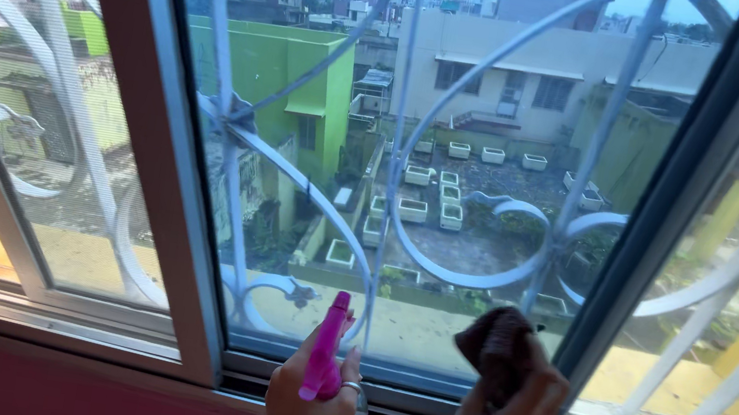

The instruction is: The person cleans a window by spraying liquid from a pink bottle and wiping the glass with a cloth, covering both the main panes and the arched section above.

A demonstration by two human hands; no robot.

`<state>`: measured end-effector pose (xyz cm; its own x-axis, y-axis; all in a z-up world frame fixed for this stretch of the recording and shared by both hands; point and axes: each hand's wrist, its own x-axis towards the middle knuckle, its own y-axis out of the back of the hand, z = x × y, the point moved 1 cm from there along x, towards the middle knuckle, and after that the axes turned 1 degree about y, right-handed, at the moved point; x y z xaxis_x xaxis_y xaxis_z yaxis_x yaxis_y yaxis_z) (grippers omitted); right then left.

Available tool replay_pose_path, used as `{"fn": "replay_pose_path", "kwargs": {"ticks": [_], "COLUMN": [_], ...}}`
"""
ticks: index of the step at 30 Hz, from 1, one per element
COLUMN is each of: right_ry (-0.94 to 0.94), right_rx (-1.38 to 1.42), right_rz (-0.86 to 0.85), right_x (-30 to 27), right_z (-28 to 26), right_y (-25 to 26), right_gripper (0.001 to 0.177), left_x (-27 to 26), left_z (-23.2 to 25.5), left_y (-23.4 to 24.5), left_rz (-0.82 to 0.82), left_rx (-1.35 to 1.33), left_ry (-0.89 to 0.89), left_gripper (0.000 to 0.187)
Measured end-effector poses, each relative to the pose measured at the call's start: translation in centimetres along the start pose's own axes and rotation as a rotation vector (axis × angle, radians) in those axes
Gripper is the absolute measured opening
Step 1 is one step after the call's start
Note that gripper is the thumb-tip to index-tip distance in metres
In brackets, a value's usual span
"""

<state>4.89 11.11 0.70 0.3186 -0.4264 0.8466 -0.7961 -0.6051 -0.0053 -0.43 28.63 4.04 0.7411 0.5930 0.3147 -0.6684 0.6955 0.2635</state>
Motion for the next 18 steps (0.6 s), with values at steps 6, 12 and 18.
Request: {"fn": "replay_pose_path", "kwargs": {"ticks": [6, 12, 18], "right_ry": [0.056, 0.065, 0.072], "right_rx": [0.029, 0.079, 0.087], "right_rz": [-0.147, -0.413, -0.593], "right_x": [-4.0, -8.0, -9.0], "right_z": [-5.0, -8.3, -10.7], "right_y": [-3.6, -6.9, -8.0], "right_gripper": [0.076, 0.081, 0.082], "left_x": [2.2, 2.8, 3.1], "left_z": [-2.7, -4.8, -6.1], "left_y": [3.4, 6.6, 8.2], "left_rz": [0.013, 0.037, 0.040], "left_rx": [-0.056, 0.005, -0.011], "left_ry": [-0.055, 0.013, 0.007], "left_gripper": [0.056, 0.056, 0.061]}}
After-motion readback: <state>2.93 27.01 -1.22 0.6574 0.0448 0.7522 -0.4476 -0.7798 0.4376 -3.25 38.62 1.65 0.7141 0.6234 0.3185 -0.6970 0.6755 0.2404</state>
